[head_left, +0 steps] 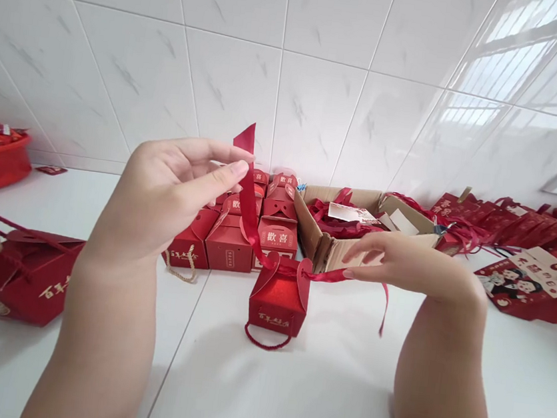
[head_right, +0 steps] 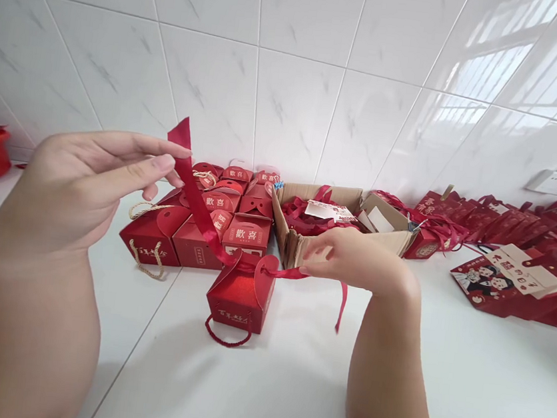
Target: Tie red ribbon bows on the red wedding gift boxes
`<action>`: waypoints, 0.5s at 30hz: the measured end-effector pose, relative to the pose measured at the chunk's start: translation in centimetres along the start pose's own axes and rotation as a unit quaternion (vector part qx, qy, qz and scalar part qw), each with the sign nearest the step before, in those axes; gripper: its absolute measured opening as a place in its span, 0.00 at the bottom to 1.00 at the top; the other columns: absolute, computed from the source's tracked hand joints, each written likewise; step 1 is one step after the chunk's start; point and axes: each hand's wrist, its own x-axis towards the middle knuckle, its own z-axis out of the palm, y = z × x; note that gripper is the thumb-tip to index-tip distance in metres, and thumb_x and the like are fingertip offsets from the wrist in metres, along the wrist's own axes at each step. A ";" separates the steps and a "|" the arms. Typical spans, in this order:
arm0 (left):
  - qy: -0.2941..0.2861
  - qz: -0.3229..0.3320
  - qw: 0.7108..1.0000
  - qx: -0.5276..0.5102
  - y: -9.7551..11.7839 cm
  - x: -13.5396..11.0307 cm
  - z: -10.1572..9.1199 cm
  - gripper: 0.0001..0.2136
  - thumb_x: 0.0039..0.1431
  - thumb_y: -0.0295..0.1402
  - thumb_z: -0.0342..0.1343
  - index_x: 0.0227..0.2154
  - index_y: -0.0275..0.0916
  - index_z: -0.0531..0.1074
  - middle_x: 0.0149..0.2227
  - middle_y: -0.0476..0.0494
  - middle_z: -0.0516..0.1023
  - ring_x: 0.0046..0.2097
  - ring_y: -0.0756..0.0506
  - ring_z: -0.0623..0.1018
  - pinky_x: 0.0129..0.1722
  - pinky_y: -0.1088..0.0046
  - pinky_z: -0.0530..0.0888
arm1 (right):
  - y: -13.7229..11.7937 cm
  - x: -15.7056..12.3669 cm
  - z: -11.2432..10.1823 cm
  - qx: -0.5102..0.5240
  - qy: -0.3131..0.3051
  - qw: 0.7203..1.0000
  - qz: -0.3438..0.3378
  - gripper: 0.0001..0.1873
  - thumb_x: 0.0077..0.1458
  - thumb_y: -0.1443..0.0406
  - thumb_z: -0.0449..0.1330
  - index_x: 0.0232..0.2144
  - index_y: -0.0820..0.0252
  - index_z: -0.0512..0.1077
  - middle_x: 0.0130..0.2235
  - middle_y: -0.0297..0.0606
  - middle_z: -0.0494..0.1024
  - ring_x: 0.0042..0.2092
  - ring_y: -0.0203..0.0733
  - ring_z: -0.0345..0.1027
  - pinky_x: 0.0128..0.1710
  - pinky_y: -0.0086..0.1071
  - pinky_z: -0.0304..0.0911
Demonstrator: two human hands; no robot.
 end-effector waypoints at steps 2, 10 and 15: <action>-0.010 0.001 1.000 -0.008 0.2 -0.1 0.2 0.05 0.49 0.34 0.63 0.30 0.44 0.80 0.18 0.49 0.72 0.24 0.47 0.74 0.24 0.72 0.70 | -0.9 0.4 0.5 0.003 -0.002 1.000 -0.003 0.12 0.49 0.56 0.60 0.36 0.51 0.77 0.38 0.34 0.79 0.37 0.42 0.72 0.31 0.30 0.65; -0.038 -0.009 0.999 -0.022 0.3 0.0 0.2 0.06 0.48 0.34 0.63 0.31 0.43 0.80 0.20 0.49 0.75 0.25 0.47 0.73 0.23 0.70 0.70 | -2.7 4.3 3.1 0.010 -0.079 0.995 -0.065 0.11 0.46 0.57 0.62 0.29 0.58 0.74 0.32 0.36 0.78 0.33 0.41 0.71 0.27 0.29 0.62; -0.056 -0.016 0.998 -0.006 0.2 0.1 0.0 0.08 0.46 0.41 0.63 0.31 0.48 0.79 0.23 0.48 0.77 0.28 0.42 0.76 0.25 0.63 0.73 | -1.7 5.2 3.3 0.015 -0.105 0.988 -0.109 0.06 0.50 0.64 0.56 0.26 0.58 0.72 0.32 0.35 0.77 0.33 0.38 0.68 0.28 0.29 0.59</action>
